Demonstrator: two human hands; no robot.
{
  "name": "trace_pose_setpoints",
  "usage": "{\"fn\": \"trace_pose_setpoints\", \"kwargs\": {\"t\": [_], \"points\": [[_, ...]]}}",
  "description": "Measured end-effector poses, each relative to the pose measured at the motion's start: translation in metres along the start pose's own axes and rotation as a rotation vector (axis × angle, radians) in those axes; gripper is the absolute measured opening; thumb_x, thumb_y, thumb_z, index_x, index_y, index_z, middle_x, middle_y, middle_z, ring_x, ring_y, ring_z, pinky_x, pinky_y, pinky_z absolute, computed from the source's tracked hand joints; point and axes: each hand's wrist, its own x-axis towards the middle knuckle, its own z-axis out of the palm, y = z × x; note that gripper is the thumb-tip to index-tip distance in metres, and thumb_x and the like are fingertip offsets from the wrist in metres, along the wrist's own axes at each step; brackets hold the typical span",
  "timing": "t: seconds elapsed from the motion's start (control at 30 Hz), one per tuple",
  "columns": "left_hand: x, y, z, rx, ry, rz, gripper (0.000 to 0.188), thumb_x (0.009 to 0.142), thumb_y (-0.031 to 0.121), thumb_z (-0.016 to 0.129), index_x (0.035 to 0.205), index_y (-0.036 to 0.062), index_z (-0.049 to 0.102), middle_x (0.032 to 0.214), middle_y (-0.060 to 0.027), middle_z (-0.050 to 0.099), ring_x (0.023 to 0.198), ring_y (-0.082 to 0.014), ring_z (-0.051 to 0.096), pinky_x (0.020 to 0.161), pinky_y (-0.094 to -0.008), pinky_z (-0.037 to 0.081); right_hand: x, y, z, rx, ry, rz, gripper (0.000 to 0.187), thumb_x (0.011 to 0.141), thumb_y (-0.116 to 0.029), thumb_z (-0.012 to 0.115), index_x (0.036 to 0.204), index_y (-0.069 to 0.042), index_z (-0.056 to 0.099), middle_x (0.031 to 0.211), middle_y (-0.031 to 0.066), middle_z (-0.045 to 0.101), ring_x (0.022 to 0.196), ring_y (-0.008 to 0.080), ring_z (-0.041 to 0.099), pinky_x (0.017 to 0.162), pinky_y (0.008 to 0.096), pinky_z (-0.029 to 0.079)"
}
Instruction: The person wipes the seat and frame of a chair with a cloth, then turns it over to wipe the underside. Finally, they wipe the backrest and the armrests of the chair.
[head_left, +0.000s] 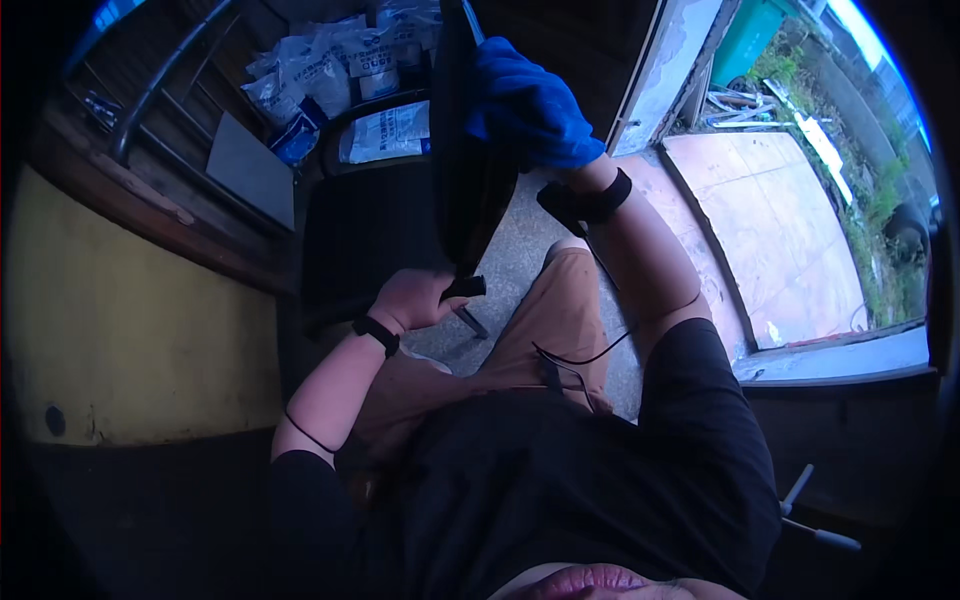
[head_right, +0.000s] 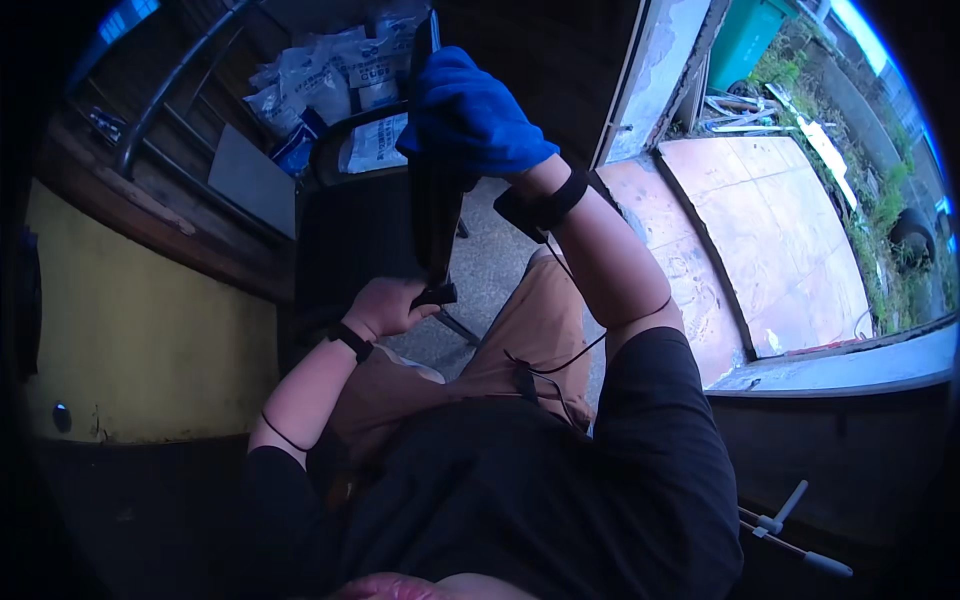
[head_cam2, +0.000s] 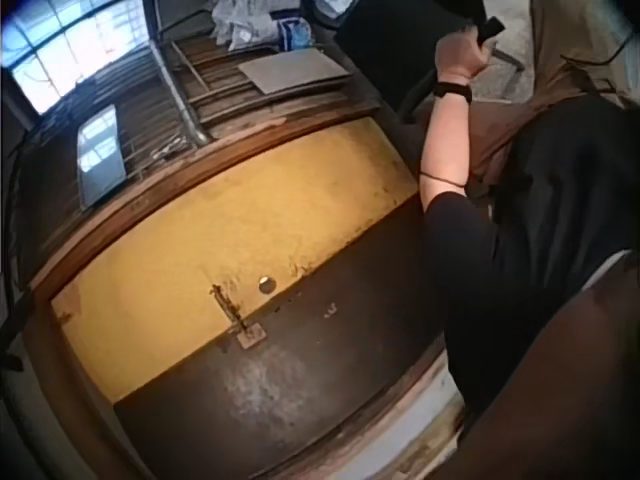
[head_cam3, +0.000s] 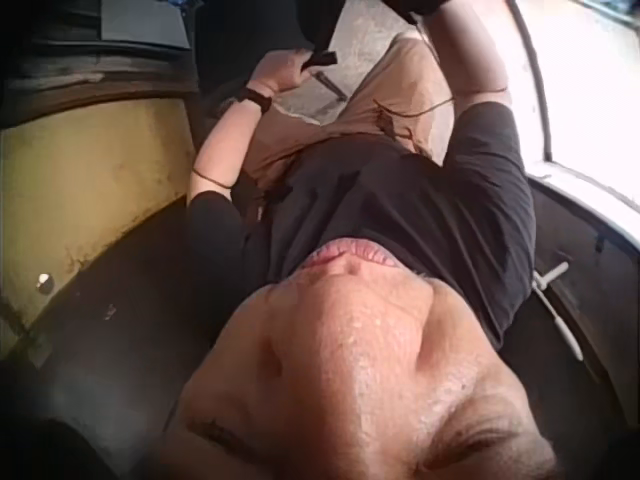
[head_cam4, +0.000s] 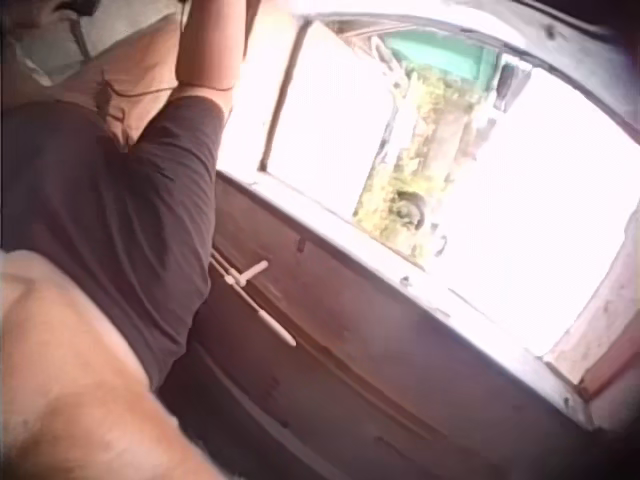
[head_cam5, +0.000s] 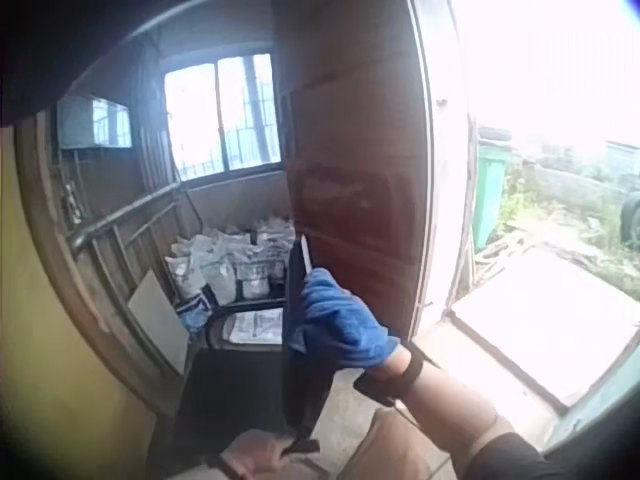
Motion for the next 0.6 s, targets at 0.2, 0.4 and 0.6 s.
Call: {"fn": "trace_pose_setpoints", "kwargs": {"t": [0.2,0.4,0.6], "points": [[0.0,-0.011,0.008,-0.001,0.01,-0.015,0.047,0.091,0.054,0.064,0.097,0.0076,0.068,0.085,-0.0155,0.071,0.081,-0.0368,0.069,0.073,-0.0462,0.054,-0.018,0.01,-0.003,-0.063,-0.031,0.294,0.028,0.092,-0.007,0.074,0.119,-0.007,0.067,0.132,0.0132,0.066,0.132,0.0299,0.056,0.114,0.039,0.042],[0.021,-0.012,0.013,-0.009,0.065,-0.013,0.05,0.088,0.057,0.067,0.101,0.0088,0.069,0.089,-0.0157,0.071,0.084,-0.0371,0.069,0.075,-0.0455,0.055,-0.02,0.035,-0.02,0.243,0.069,0.291,0.026,0.097,-0.009,0.068,0.123,-0.004,0.068,0.136,0.0145,0.064,0.13,0.0283,0.059,0.112,0.0368,0.045],[0.018,-0.029,-0.025,-0.147,0.033,-0.159,0.056,0.081,0.044,0.079,0.124,0.0119,0.064,0.109,-0.0128,0.07,0.104,-0.0341,0.066,0.089,-0.0425,0.053,0.001,0.026,-0.038,-0.283,-0.064,0.6,0.027,0.1,-0.015,0.064,0.125,-0.004,0.067,0.127,0.0125,0.069,0.124,0.0265,0.063,0.104,0.0349,0.05]]}}
